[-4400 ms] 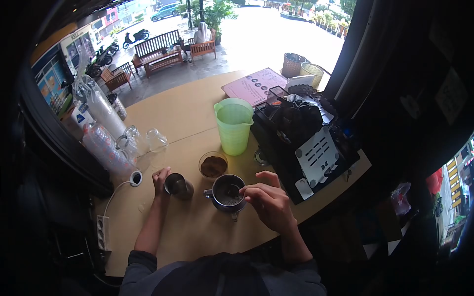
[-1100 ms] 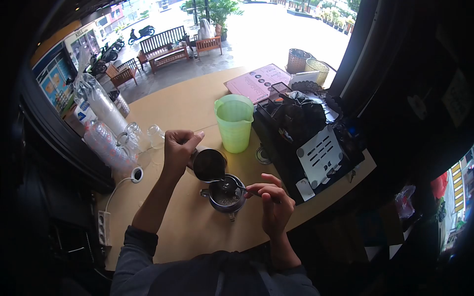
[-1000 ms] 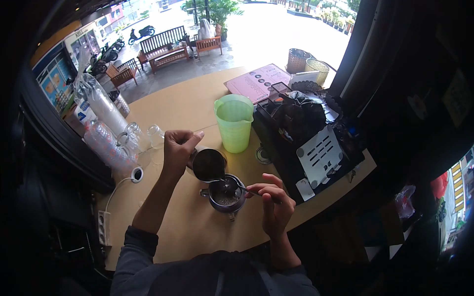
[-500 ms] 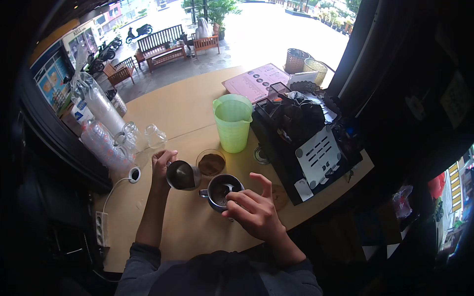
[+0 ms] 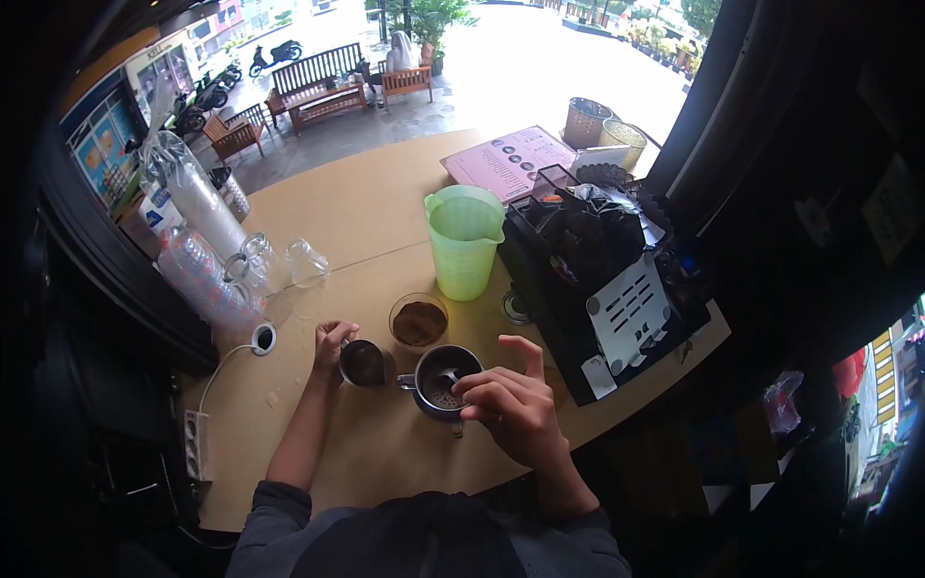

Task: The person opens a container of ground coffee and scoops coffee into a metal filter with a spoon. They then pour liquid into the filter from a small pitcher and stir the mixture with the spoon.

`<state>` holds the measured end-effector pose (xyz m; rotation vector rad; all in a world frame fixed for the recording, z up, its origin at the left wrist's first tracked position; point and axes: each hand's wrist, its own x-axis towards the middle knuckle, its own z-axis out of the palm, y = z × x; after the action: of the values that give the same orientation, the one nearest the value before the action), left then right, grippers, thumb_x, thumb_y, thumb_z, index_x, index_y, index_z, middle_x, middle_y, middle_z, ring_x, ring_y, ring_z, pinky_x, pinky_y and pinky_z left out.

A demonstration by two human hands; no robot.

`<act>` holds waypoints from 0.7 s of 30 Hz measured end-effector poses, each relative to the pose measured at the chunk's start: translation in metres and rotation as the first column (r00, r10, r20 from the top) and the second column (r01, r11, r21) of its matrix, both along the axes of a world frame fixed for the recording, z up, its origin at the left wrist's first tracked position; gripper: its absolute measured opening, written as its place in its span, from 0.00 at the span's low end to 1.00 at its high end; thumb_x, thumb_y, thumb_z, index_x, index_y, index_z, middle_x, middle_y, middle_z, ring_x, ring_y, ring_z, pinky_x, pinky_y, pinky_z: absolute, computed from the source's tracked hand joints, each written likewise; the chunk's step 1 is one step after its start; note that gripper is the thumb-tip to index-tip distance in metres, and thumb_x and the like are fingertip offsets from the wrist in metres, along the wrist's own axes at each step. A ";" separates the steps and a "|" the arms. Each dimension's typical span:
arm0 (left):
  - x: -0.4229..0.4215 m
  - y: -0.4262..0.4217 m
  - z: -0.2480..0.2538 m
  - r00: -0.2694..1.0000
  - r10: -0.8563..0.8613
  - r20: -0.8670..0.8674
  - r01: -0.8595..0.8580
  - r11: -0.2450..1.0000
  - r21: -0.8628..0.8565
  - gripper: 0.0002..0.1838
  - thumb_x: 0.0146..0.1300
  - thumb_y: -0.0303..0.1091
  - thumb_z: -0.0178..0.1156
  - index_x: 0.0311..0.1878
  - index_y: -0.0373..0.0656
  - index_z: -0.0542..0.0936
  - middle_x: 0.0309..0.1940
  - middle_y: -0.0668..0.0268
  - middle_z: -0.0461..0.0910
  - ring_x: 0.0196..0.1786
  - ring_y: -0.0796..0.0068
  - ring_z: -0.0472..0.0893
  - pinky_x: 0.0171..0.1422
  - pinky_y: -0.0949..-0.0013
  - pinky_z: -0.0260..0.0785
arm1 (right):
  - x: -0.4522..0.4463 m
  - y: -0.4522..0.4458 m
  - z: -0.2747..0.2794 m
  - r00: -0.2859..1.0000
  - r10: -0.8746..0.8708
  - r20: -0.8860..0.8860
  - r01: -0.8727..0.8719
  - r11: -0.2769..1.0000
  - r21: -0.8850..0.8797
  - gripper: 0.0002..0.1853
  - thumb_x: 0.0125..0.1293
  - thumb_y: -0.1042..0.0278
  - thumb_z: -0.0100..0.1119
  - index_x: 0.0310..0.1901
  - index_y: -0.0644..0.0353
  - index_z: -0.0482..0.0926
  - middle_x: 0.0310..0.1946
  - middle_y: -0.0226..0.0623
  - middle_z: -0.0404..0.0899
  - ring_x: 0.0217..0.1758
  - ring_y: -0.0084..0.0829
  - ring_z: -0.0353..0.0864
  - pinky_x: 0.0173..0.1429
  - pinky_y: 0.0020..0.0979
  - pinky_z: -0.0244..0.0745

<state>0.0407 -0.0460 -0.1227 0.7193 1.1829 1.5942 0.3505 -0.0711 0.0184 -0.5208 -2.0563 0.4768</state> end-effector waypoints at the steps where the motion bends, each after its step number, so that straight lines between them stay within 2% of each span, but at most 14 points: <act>1: 0.001 0.001 -0.003 1.000 -0.003 0.001 0.003 1.000 -0.001 0.19 0.54 0.23 0.58 0.11 0.48 0.64 0.09 0.75 0.63 0.12 0.84 0.60 0.18 0.75 0.52 | -0.003 0.003 -0.001 1.000 -0.019 -0.008 0.019 1.000 -0.004 0.11 0.61 0.58 0.65 0.31 0.55 0.76 0.31 0.27 0.85 0.34 0.26 0.86 0.66 0.52 0.60; 3: 0.001 0.005 -0.007 1.000 0.021 0.019 -0.021 1.000 0.017 0.20 0.53 0.22 0.58 0.09 0.47 0.65 0.09 0.75 0.63 0.12 0.85 0.61 0.18 0.75 0.49 | -0.002 0.004 -0.004 1.000 -0.014 -0.020 0.014 1.000 -0.009 0.12 0.63 0.57 0.64 0.31 0.56 0.75 0.32 0.29 0.86 0.34 0.29 0.86 0.65 0.51 0.61; 7: 0.002 0.004 -0.008 0.999 -0.005 0.049 0.004 0.999 0.034 0.20 0.53 0.22 0.58 0.10 0.48 0.65 0.09 0.75 0.63 0.13 0.85 0.61 0.18 0.75 0.49 | 0.004 -0.001 -0.001 0.996 0.004 -0.089 -0.008 0.999 -0.045 0.13 0.63 0.57 0.63 0.31 0.56 0.75 0.33 0.30 0.86 0.35 0.28 0.86 0.65 0.51 0.61; 9: 0.003 0.006 -0.009 0.999 0.024 0.030 -0.025 0.999 0.024 0.20 0.53 0.22 0.58 0.10 0.48 0.64 0.09 0.75 0.62 0.13 0.86 0.60 0.18 0.76 0.49 | -0.002 0.004 -0.003 0.997 -0.078 0.002 0.078 0.996 0.035 0.14 0.63 0.54 0.62 0.30 0.56 0.75 0.31 0.29 0.85 0.33 0.28 0.86 0.64 0.50 0.61; 14: -0.001 0.007 -0.021 0.999 0.030 0.019 -0.030 1.000 -0.002 0.21 0.56 0.23 0.59 0.11 0.50 0.64 0.10 0.78 0.62 0.13 0.88 0.56 0.19 0.77 0.48 | 0.001 -0.004 0.001 0.997 -0.077 0.017 0.075 0.990 0.116 0.15 0.62 0.53 0.63 0.28 0.55 0.74 0.28 0.28 0.83 0.29 0.27 0.83 0.60 0.49 0.63; 16: 0.000 0.007 -0.024 0.999 0.025 0.038 -0.025 1.000 0.008 0.21 0.57 0.23 0.59 0.11 0.50 0.64 0.10 0.78 0.62 0.14 0.89 0.55 0.19 0.77 0.48 | 0.000 -0.002 0.001 0.996 -0.086 0.021 0.084 0.991 0.103 0.18 0.71 0.48 0.50 0.32 0.56 0.73 0.27 0.32 0.84 0.26 0.29 0.83 0.58 0.50 0.63; 17: 0.001 0.008 -0.024 0.999 0.019 0.029 -0.020 1.000 0.015 0.21 0.58 0.24 0.59 0.11 0.50 0.65 0.10 0.79 0.62 0.13 0.89 0.55 0.19 0.77 0.47 | -0.003 0.001 0.001 0.996 -0.088 0.009 0.086 0.988 0.126 0.18 0.71 0.49 0.50 0.32 0.56 0.73 0.27 0.32 0.84 0.24 0.29 0.82 0.57 0.49 0.64; 18: 0.000 0.008 -0.024 1.000 0.015 0.019 -0.016 1.000 0.024 0.22 0.59 0.25 0.60 0.11 0.50 0.65 0.09 0.80 0.61 0.13 0.89 0.55 0.18 0.78 0.47 | -0.004 0.001 0.002 0.996 -0.089 0.009 0.087 0.988 0.126 0.18 0.71 0.49 0.50 0.32 0.56 0.73 0.27 0.32 0.84 0.24 0.29 0.82 0.57 0.49 0.64; 19: 0.000 0.006 -0.023 1.000 0.016 0.018 -0.016 1.000 0.025 0.22 0.59 0.25 0.60 0.11 0.50 0.65 0.09 0.80 0.61 0.13 0.89 0.55 0.18 0.78 0.47 | -0.004 0.001 0.002 0.994 -0.101 0.042 0.094 0.984 0.150 0.16 0.66 0.52 0.57 0.30 0.56 0.74 0.27 0.30 0.83 0.26 0.28 0.81 0.58 0.48 0.64; 20: -0.001 0.003 -0.021 1.000 0.013 -0.005 -0.013 1.000 0.002 0.18 0.60 0.26 0.60 0.15 0.48 0.68 0.12 0.78 0.64 0.15 0.89 0.59 0.21 0.78 0.51 | -0.005 0.000 0.003 0.991 -0.114 0.075 0.100 0.980 0.174 0.15 0.61 0.55 0.64 0.28 0.56 0.74 0.27 0.28 0.81 0.27 0.27 0.81 0.59 0.47 0.64; 21: -0.002 0.001 -0.019 1.000 0.012 -0.027 -0.012 1.000 -0.021 0.15 0.61 0.28 0.60 0.18 0.46 0.71 0.15 0.77 0.67 0.18 0.88 0.63 0.24 0.78 0.56 | -0.004 -0.002 0.002 0.991 -0.112 0.073 0.098 0.980 0.174 0.15 0.61 0.55 0.64 0.28 0.56 0.74 0.27 0.28 0.81 0.27 0.27 0.81 0.59 0.47 0.64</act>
<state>0.0392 -0.0445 -0.1416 0.7238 1.2239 1.5841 0.3462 -0.0726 0.0208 -0.5506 -2.1127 0.2175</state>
